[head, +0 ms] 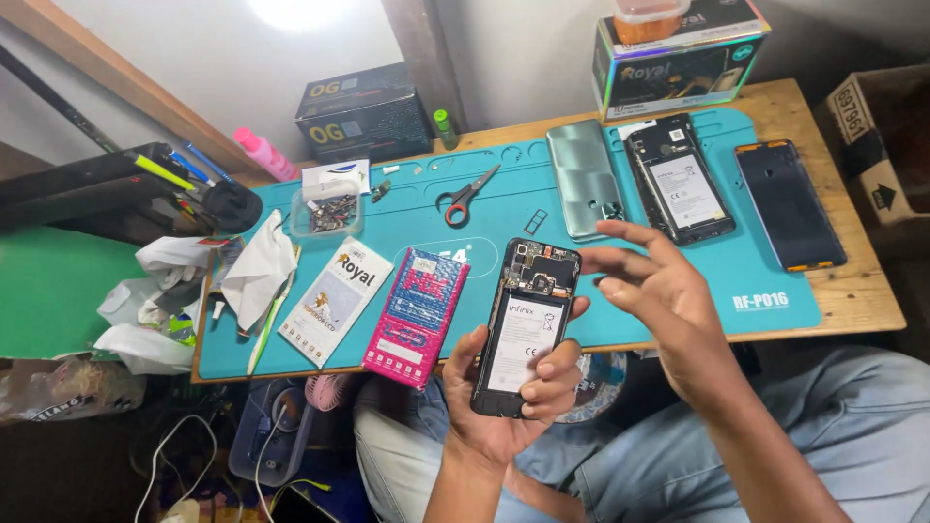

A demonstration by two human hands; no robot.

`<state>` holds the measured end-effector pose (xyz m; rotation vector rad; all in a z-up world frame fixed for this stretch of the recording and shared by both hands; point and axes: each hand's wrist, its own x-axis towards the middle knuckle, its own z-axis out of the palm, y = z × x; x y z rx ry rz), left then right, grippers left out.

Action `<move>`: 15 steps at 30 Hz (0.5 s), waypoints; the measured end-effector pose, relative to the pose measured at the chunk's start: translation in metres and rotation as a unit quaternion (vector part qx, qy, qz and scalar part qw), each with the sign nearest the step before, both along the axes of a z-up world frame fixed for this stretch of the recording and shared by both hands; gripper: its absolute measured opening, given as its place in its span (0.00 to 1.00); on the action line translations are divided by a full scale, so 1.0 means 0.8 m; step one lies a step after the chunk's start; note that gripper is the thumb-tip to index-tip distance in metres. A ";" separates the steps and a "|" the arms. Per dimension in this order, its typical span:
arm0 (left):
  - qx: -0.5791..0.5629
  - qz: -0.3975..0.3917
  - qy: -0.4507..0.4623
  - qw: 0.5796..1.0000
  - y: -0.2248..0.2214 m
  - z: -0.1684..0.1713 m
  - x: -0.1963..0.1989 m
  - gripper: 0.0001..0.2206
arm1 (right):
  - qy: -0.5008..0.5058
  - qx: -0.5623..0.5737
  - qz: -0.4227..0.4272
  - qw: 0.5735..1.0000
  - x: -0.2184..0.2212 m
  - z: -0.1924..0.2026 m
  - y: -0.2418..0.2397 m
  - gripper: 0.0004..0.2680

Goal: The person handles a disassembled smartphone, inserting a SIM card into the tray and placing it into the device. They then power on the phone and wait for the boot-up sequence to display the brand logo and operating system interface.

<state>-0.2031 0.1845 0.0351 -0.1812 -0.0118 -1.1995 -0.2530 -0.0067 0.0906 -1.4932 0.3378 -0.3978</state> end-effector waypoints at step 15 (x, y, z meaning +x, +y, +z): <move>0.316 0.181 -0.286 0.887 -0.023 0.013 0.011 0.33 | 0.060 0.071 -0.002 0.996 -0.007 -0.008 0.029 0.18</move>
